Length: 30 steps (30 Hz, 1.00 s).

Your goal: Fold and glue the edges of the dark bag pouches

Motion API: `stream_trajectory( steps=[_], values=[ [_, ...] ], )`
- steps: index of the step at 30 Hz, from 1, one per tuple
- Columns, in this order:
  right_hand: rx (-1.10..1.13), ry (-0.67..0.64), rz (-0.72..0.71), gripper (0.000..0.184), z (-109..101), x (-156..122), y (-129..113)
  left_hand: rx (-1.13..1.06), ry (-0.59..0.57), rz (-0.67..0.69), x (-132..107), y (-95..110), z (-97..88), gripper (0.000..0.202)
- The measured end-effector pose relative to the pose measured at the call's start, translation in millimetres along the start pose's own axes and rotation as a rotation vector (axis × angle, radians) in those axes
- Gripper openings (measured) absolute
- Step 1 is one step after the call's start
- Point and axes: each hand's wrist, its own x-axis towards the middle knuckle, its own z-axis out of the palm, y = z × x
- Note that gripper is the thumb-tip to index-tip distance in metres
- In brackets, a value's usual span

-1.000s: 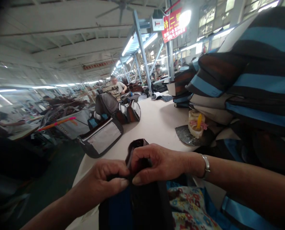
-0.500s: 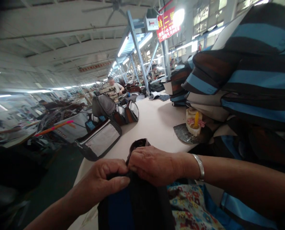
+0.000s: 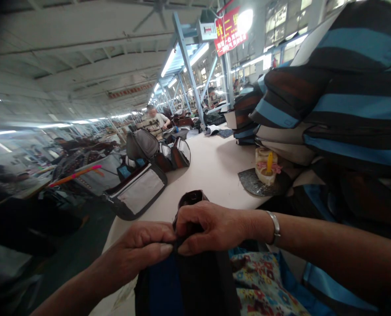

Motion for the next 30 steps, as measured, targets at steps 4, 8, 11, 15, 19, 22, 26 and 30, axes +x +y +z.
stream_trajectory(
  steps=[4, 8, 11, 15, 19, 22, 26, 30],
  values=[
    [0.037, 0.000, -0.031, 0.015, -1.8, -0.5, 4.6, 0.042, 0.026, 0.021, 1.2, -1.9, 1.7, 0.019],
    [0.053, 0.003, 0.037, 0.027, 0.2, -1.0, 2.1, 0.034, 0.070, 0.029, 3.1, -3.2, 6.6, 0.015],
    [0.098, 0.020, 0.075, 0.039, 4.4, -0.6, 1.8, 0.054, 0.101, 0.023, 4.2, -3.0, 8.6, 0.013],
    [0.017, 0.031, 0.017, 0.029, 6.4, -1.2, 6.4, 0.078, 0.097, -0.002, 5.0, -1.3, 9.1, 0.013],
    [-0.059, 0.062, -0.044, 0.014, 6.4, -3.3, 10.7, 0.094, 0.130, -0.012, 5.1, -0.2, 9.7, 0.010],
    [-0.058, 0.087, -0.070, 0.010, 8.9, -4.1, 9.5, 0.066, 0.123, -0.047, 5.0, 1.3, 10.5, 0.012],
    [-0.101, 0.175, -0.128, 0.008, 16.9, -3.9, 4.9, 0.117, 0.156, -0.060, 5.4, 3.2, 14.1, 0.019],
    [-0.328, 0.307, -0.158, 0.018, 29.1, -3.3, 5.5, 0.265, 0.280, -0.025, 5.9, 1.3, 23.3, 0.018]
  ],
)
